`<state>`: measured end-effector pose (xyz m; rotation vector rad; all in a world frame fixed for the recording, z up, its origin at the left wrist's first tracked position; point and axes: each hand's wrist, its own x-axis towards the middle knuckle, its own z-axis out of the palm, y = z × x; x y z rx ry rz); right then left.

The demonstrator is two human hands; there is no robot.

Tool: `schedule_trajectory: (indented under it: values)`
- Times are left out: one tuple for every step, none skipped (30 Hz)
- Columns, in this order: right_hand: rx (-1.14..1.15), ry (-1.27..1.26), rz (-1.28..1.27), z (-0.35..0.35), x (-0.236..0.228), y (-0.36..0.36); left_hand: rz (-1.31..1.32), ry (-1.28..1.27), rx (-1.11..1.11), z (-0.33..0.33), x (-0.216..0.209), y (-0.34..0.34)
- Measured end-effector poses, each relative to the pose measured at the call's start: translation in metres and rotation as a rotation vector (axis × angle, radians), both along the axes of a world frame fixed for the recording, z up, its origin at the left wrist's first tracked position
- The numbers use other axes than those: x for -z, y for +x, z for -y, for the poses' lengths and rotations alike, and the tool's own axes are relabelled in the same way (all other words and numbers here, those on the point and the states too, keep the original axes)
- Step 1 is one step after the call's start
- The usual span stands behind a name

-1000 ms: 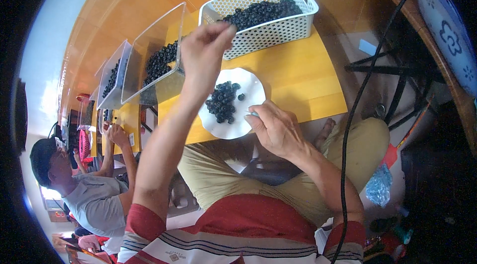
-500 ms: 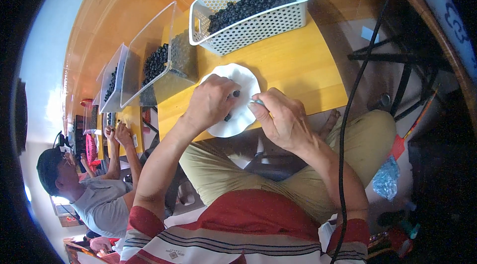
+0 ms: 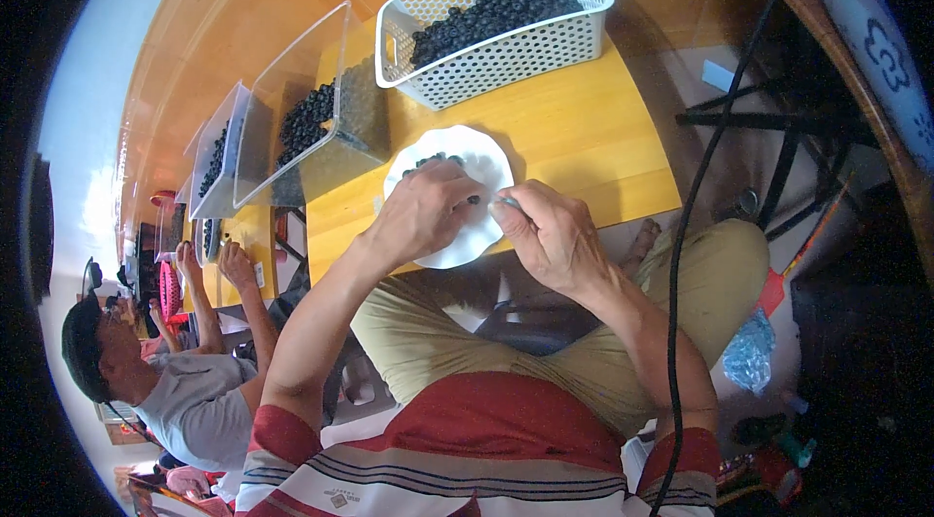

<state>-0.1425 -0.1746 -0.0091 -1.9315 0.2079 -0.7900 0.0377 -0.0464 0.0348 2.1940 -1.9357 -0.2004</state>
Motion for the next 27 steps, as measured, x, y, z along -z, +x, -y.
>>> schedule_trajectory:
  values:
    - [0.007,0.024,0.001,0.0,0.0,0.0,-0.053,-0.071,0.006,-0.001,-0.002,-0.002]
    - [0.009,0.024,0.0,0.001,0.0,-0.001,-0.053,-0.071,0.008,-0.001,-0.006,-0.004]
    - [0.015,0.042,-0.006,0.002,0.0,-0.001,-0.099,-0.092,-0.02,-0.001,-0.011,-0.007]
    - [0.021,0.059,-0.011,0.003,0.0,0.0,-0.144,-0.113,-0.049,-0.001,-0.015,-0.009]
    - [0.022,0.06,-0.012,0.004,0.0,0.0,-0.146,-0.112,-0.049,-0.002,-0.017,-0.009]
    - [0.025,0.064,-0.019,0.005,0.0,0.0,-0.163,-0.143,-0.047,-0.003,-0.019,-0.009]
    - [0.029,0.067,-0.027,0.006,0.0,0.0,-0.18,-0.174,-0.045,-0.005,-0.02,-0.008]
    - [0.03,0.067,-0.028,0.006,0.0,-0.001,-0.181,-0.174,-0.044,-0.006,-0.02,-0.009]
    - [0.029,0.068,-0.024,0.006,0.001,0.0,-0.282,-0.169,-0.086,-0.008,-0.021,-0.01]
    - [0.028,0.068,-0.021,0.006,0.001,0.0,-0.383,-0.164,-0.128,-0.011,-0.021,-0.011]
    - [0.029,0.068,-0.022,0.006,0.0,-0.001,-0.384,-0.163,-0.127,-0.013,-0.02,-0.011]
    - [0.017,0.093,-0.047,0.005,-0.001,-0.001,-0.548,-0.108,-0.212,-0.017,-0.018,-0.011]
    - [0.005,0.118,-0.072,0.005,-0.002,-0.001,-0.711,-0.05,-0.296,-0.02,-0.015,-0.011]
    - [0.005,0.117,-0.073,0.004,-0.001,-0.001,-0.712,-0.051,-0.296,-0.023,-0.011,-0.01]
    - [0.001,0.131,-0.077,0.004,-0.002,-0.001,-0.87,-0.105,-0.285,-0.027,-0.006,-0.01]
    - [-0.003,0.144,-0.08,0.003,-0.002,-0.001,-1.028,-0.161,-0.273,-0.029,-0.002,-0.009]
    - [-0.005,0.143,-0.08,0.002,-0.003,-0.001,-1.027,-0.163,-0.274,-0.032,0.002,-0.008]
    - [-0.012,0.173,-0.086,0.002,-0.002,-0.001,-1.222,-0.217,-0.266,-0.033,0.005,-0.007]
    - [-0.018,0.202,-0.091,0.001,-0.002,0.0,-1.417,-0.272,-0.256,-0.035,0.007,-0.007]
    - [-0.02,0.201,-0.092,0.0,-0.003,0.0,-1.417,-0.274,-0.257,-0.036,0.008,-0.008]
    - [-0.025,0.214,-0.1,-0.001,-0.003,0.0,-1.557,-0.299,-0.273,-0.037,0.008,-0.01]
    - [-0.029,0.226,-0.107,-0.002,-0.004,0.0,-1.697,-0.324,-0.287,-0.038,0.008,-0.012]
    - [-0.031,0.225,-0.107,-0.003,-0.003,0.001,-1.697,-0.327,-0.288,-0.039,0.008,-0.014]
    - [-0.033,0.23,-0.103,-0.004,-0.001,0.002,-1.763,-0.352,-0.285,-0.039,0.008,-0.015]
    - [-0.035,0.236,-0.099,-0.005,0.0,0.002,-1.829,-0.377,-0.282,-0.04,0.009,-0.017]
    - [-0.035,0.235,-0.1,-0.005,0.0,0.002,-1.83,-0.378,-0.282,-0.041,0.011,-0.018]
    - [-0.045,0.241,-0.109,-0.005,0.0,0.002,-1.894,-0.41,-0.282,-0.043,0.014,-0.019]
